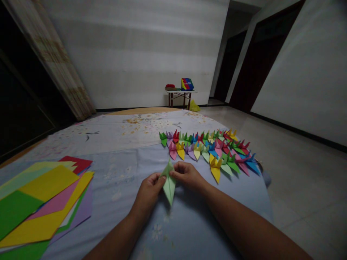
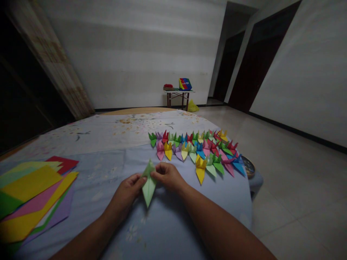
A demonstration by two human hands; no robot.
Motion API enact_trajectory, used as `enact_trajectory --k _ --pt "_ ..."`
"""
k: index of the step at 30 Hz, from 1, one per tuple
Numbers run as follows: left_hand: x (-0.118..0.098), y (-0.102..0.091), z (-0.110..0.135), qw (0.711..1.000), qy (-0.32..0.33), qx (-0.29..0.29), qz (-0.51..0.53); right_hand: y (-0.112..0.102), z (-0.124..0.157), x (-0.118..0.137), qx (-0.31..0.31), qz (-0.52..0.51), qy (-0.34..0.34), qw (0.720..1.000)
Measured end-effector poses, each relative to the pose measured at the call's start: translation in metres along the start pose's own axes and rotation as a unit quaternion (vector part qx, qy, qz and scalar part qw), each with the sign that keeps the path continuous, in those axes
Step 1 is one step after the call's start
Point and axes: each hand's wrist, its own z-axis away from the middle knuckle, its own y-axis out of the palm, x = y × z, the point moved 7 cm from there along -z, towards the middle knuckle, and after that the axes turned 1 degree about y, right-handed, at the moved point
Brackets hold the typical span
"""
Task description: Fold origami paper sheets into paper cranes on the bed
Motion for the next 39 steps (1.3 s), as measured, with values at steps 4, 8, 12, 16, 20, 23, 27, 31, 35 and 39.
enact_trajectory --k 4,8,12,16,20,23,27,31,35,39 --pt "-0.006 -0.003 0.000 0.999 0.016 -0.006 -0.052 0.000 -0.001 -0.006 0.013 0.013 0.020 1.000" --pt "-0.016 -0.007 0.002 0.980 0.080 -0.016 -0.181 0.001 -0.001 -0.013 0.029 0.045 0.043 0.998" --pt "-0.020 -0.002 0.009 0.916 0.151 -0.036 -0.369 0.000 0.002 -0.013 0.028 0.135 0.063 0.988" --pt "-0.020 0.002 0.017 0.871 0.179 -0.073 -0.452 -0.003 0.006 -0.005 0.004 0.336 0.033 0.941" --pt "-0.026 0.007 0.021 0.825 0.197 -0.071 -0.525 -0.005 0.007 0.001 -0.027 0.469 0.012 0.883" --pt "-0.031 0.011 0.024 0.799 0.219 -0.045 -0.558 -0.006 0.007 0.002 -0.024 0.489 0.026 0.872" --pt "-0.035 0.018 0.030 0.780 0.234 -0.008 -0.580 -0.005 0.007 0.001 0.007 0.483 0.058 0.874" --pt "-0.039 0.027 0.037 0.763 0.241 0.009 -0.599 -0.005 0.008 0.000 0.018 0.507 0.061 0.860" --pt "-0.038 0.033 0.040 0.759 0.234 0.019 -0.608 -0.008 0.007 0.001 -0.011 0.510 0.026 0.860" --pt "-0.034 0.033 0.040 0.756 0.231 0.026 -0.612 -0.010 0.004 0.003 -0.040 0.457 0.005 0.889"
